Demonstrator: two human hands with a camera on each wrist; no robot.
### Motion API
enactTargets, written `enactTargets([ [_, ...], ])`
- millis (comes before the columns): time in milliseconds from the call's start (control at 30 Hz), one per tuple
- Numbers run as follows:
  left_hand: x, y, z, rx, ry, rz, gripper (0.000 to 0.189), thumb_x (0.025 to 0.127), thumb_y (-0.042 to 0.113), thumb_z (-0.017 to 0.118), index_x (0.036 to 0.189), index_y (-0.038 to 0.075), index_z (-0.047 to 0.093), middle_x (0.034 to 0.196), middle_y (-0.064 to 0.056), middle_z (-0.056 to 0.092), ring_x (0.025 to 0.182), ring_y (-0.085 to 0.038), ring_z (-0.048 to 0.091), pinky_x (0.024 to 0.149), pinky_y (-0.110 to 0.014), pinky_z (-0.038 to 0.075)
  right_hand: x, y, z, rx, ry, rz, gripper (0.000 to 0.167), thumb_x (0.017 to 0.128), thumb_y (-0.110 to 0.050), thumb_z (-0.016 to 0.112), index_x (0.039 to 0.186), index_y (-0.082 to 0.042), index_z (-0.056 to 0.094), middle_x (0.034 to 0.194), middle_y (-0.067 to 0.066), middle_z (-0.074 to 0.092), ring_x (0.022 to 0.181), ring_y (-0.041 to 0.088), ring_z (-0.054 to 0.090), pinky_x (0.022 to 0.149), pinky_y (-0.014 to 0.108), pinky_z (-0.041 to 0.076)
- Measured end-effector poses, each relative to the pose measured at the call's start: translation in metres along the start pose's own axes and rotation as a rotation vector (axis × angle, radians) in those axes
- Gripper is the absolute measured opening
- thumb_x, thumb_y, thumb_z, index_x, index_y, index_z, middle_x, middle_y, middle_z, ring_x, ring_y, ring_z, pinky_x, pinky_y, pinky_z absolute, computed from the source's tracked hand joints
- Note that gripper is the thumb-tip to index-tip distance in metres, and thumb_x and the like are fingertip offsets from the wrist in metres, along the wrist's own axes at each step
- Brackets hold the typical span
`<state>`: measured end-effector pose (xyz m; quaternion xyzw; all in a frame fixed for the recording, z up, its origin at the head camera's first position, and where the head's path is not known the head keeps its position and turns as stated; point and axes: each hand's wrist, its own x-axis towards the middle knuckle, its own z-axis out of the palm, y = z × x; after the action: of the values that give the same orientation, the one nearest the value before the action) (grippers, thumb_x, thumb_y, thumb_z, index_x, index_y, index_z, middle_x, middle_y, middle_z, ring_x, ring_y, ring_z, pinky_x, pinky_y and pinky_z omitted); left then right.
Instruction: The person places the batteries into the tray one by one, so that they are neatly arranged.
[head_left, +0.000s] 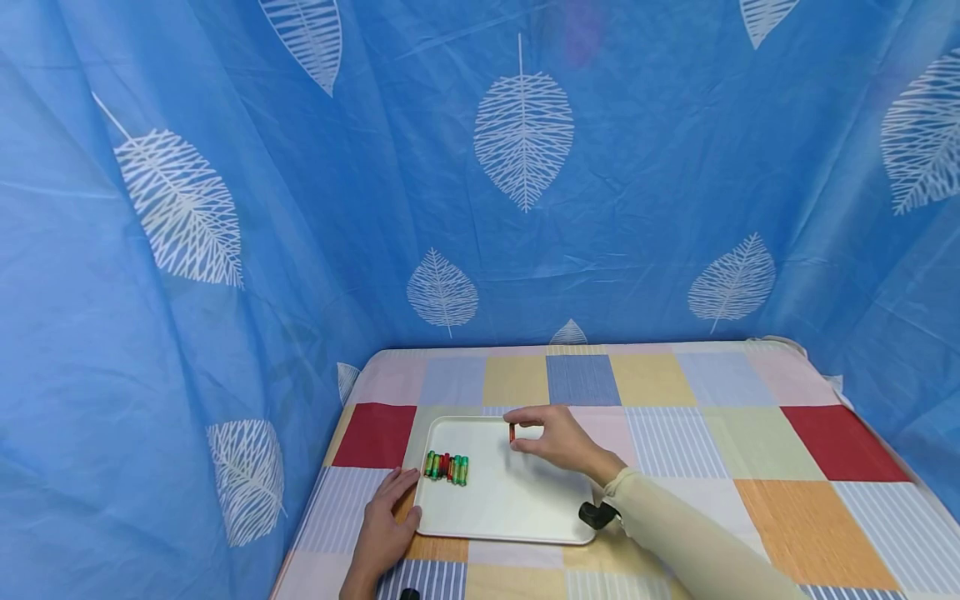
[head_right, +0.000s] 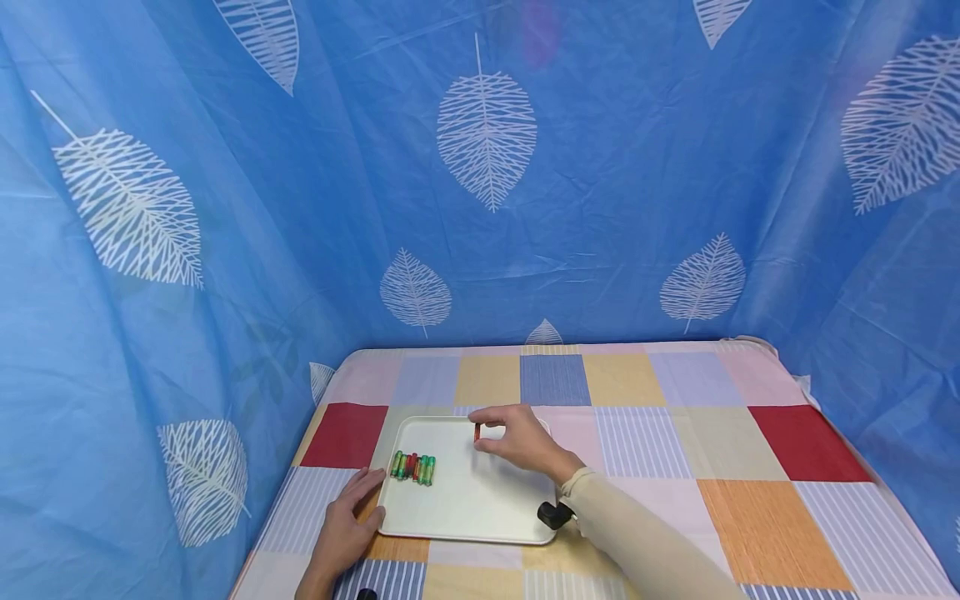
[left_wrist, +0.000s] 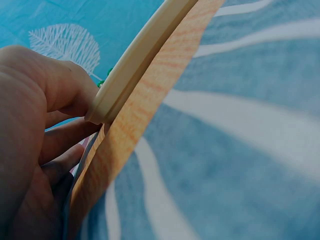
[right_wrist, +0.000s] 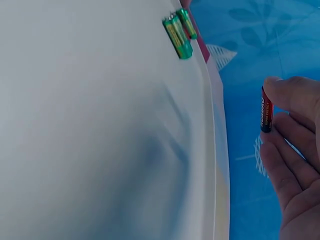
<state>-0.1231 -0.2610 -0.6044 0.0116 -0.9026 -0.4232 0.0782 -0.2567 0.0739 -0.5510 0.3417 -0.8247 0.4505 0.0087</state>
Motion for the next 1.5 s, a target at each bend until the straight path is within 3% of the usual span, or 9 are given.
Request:
enactTargets([
  [500,0.001,-0.002,0.0,0.007,-0.004,-0.015,0.055,0.091,-0.002,0.074,0.145,0.005,0.07,0.154,-0.015,0.066,0.158,-0.044,0.043,0.13,-0.067,0.032,0.024,-0.02,0.046,0.056,-0.065,-0.034,0.041,0.093,-0.007,0.085,0.133,-0.002,0.077,0.13,0.013,0.08,0.117,0.035,0.079,0.105,0.04,0.063],
  [667,0.001,-0.003,0.0,0.015,0.007,0.009,0.054,0.089,-0.003,0.075,0.143,0.004,0.072,0.152,-0.017,0.067,0.156,-0.047,0.045,0.128,-0.069,0.033,0.03,-0.028,0.062,0.028,-0.093,-0.051,0.042,0.094,-0.008,0.085,0.135,-0.003,0.077,0.132,0.008,0.08,0.119,0.028,0.078,0.106,0.037,0.062],
  [1000,0.002,-0.001,0.0,0.015,-0.011,-0.024,0.054,0.092,0.0,0.074,0.145,0.005,0.07,0.154,-0.015,0.066,0.159,-0.044,0.042,0.13,-0.066,0.031,0.04,-0.037,0.087,-0.027,-0.16,-0.064,0.042,0.095,-0.013,0.084,0.135,-0.005,0.077,0.132,0.006,0.08,0.118,0.023,0.077,0.104,0.034,0.062],
  [1300,0.003,-0.003,0.0,0.01,0.002,0.018,0.054,0.09,-0.001,0.075,0.144,0.006,0.072,0.151,-0.014,0.069,0.156,-0.046,0.045,0.128,-0.069,0.032,0.046,-0.036,0.105,-0.077,-0.152,-0.067,0.041,0.095,-0.016,0.086,0.135,-0.007,0.078,0.129,0.004,0.081,0.113,0.012,0.076,0.102,0.029,0.062],
  [1500,0.004,-0.002,0.0,0.009,0.008,0.008,0.055,0.089,-0.002,0.074,0.143,0.005,0.072,0.15,-0.015,0.069,0.157,-0.046,0.045,0.128,-0.068,0.033,0.047,-0.036,0.111,-0.096,-0.147,-0.051,0.04,0.095,-0.015,0.086,0.134,-0.008,0.078,0.127,0.005,0.082,0.107,0.009,0.074,0.099,0.025,0.062],
])
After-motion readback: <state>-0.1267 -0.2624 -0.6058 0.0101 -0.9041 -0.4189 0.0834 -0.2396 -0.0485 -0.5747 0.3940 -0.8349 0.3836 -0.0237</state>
